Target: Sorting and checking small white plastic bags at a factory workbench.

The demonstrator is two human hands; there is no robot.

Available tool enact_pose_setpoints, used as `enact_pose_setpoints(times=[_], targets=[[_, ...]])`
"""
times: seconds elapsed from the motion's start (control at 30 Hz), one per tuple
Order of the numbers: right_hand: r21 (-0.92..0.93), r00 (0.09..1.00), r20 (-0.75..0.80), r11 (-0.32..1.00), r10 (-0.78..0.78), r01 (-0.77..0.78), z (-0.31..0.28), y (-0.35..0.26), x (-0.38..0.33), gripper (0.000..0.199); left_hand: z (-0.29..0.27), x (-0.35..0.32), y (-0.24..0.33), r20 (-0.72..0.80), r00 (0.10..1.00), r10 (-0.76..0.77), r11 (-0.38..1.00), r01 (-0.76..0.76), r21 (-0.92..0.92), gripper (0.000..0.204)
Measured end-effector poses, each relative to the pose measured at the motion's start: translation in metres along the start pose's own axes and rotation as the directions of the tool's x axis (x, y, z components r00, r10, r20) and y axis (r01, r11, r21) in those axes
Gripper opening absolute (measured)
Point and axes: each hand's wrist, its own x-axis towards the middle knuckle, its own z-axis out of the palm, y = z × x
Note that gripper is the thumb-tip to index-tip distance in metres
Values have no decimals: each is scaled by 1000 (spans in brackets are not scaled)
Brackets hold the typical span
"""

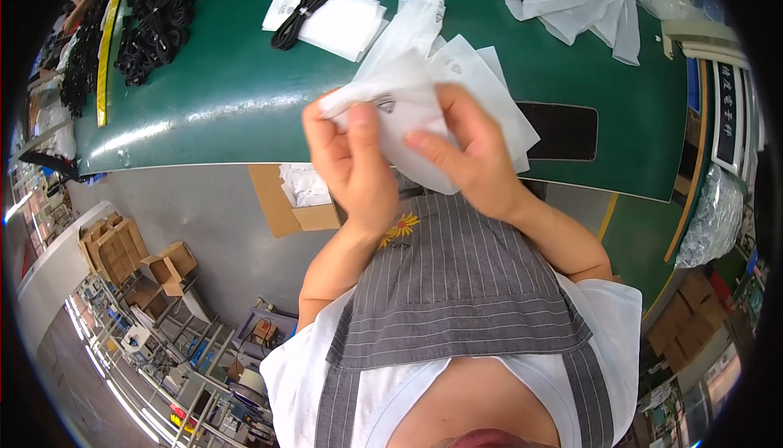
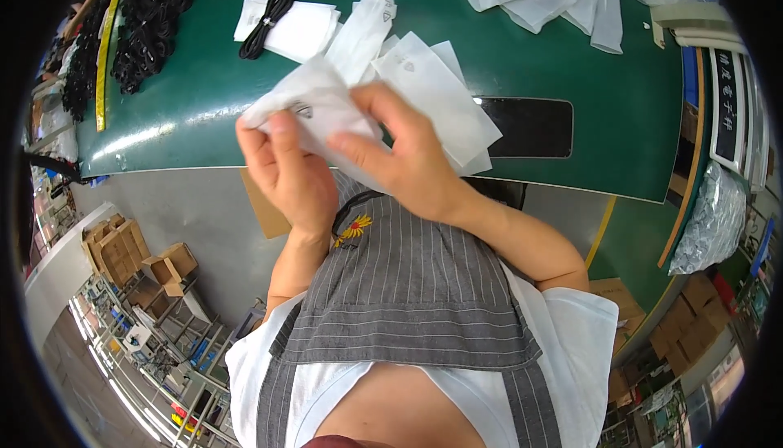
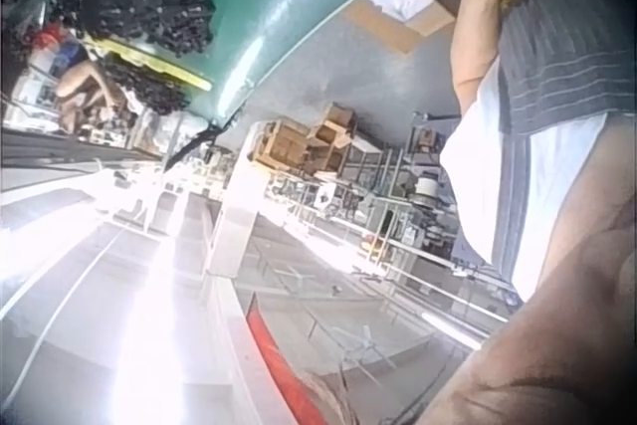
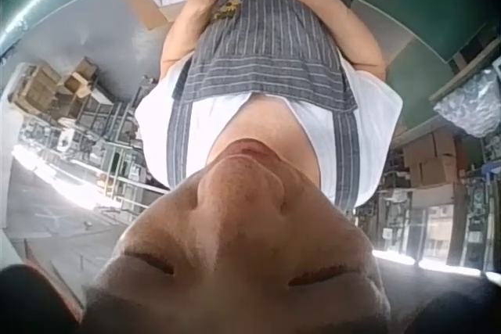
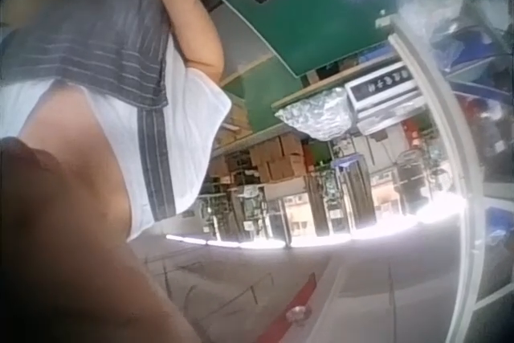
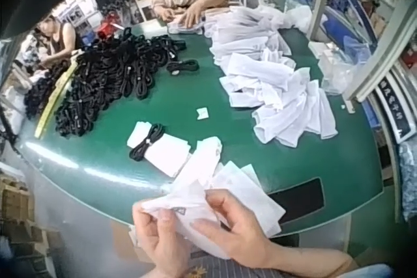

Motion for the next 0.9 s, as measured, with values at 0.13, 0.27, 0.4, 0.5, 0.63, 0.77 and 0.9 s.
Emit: enact_pose_setpoints(times=[0.13,0.27,0.4,0.5,0.63,0.77,0.9], targets=[[-299,963,243,953,118,-42,-5,-3,-22,12,-14,5,5,-131,991,-27,997,18,-73,16],[-300,937,149,918,316,-261,-25,-6,-37,11,-24,7,-1,-136,976,-170,978,151,-141,15],[-456,921,240,873,308,-174,-53,-14,-42,12,-14,9,-8,-106,948,-301,934,271,-235,16],[-487,980,196,871,35,66,-58,-25,-30,21,5,8,-11,-42,930,-364,894,337,-295,17],[-369,999,-12,929,29,-32,-47,-26,-27,40,32,-1,-20,50,926,-374,874,370,-315,21],[-389,969,-199,896,145,-214,-63,-15,-31,44,33,1,-32,134,948,-290,947,304,-104,24],[-729,968,-231,641,101,-241,-75,-8,-24,46,18,55,-50,419,839,347,540,-544,642,40]])
